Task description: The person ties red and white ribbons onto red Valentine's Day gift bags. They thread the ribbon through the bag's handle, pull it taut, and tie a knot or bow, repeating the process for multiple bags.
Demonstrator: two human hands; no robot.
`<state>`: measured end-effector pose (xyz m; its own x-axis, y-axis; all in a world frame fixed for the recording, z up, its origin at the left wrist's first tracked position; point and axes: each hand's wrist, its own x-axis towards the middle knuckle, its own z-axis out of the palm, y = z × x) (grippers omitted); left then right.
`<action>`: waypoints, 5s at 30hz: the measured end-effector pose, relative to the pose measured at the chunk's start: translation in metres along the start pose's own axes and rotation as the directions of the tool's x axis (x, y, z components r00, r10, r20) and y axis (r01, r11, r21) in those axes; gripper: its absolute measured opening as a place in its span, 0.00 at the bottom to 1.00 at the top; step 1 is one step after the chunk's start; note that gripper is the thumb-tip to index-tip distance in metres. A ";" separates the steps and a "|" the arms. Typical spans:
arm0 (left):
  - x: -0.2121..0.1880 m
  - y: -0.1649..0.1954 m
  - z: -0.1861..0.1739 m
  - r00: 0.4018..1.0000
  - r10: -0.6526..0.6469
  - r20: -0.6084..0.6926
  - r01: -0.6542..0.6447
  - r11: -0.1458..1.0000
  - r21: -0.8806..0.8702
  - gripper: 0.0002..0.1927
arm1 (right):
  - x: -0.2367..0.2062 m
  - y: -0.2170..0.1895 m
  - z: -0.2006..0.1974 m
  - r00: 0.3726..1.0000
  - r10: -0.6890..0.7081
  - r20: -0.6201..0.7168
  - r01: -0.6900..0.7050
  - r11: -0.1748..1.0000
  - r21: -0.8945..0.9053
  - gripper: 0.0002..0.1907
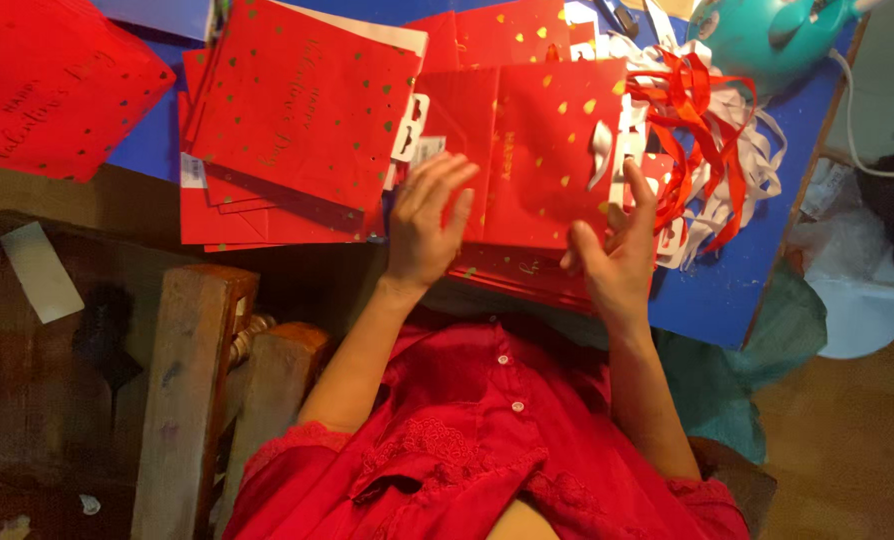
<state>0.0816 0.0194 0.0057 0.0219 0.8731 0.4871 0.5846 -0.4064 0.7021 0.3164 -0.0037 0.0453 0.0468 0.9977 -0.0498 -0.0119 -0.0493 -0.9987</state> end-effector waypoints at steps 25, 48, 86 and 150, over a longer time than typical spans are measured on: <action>0.005 0.039 0.064 0.919 -0.164 0.358 0.301 0.879 -0.370 0.23 | -0.022 0.007 -0.013 0.986 -0.167 0.021 0.154 0.842 -0.517 0.23; -0.026 0.041 0.060 0.812 -0.257 0.524 0.578 0.226 -0.784 0.25 | -0.011 0.058 -0.002 0.991 -0.059 0.118 0.077 0.985 -0.153 0.09; -0.008 0.097 -0.007 0.865 -0.050 0.500 0.498 0.223 -0.838 0.15 | -0.021 0.091 -0.008 0.944 0.115 0.309 -0.214 0.927 0.308 0.15; 0.007 0.085 0.044 0.958 0.120 0.261 -0.051 0.965 -0.259 0.10 | -0.023 0.027 -0.063 0.999 0.042 -0.019 -0.043 0.996 -0.079 0.11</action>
<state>0.1669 0.0029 0.0464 0.3024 0.8578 0.4157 0.3529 -0.5059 0.7871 0.3781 -0.0310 0.0186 0.0649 0.9937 -0.0914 0.0648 -0.0956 -0.9933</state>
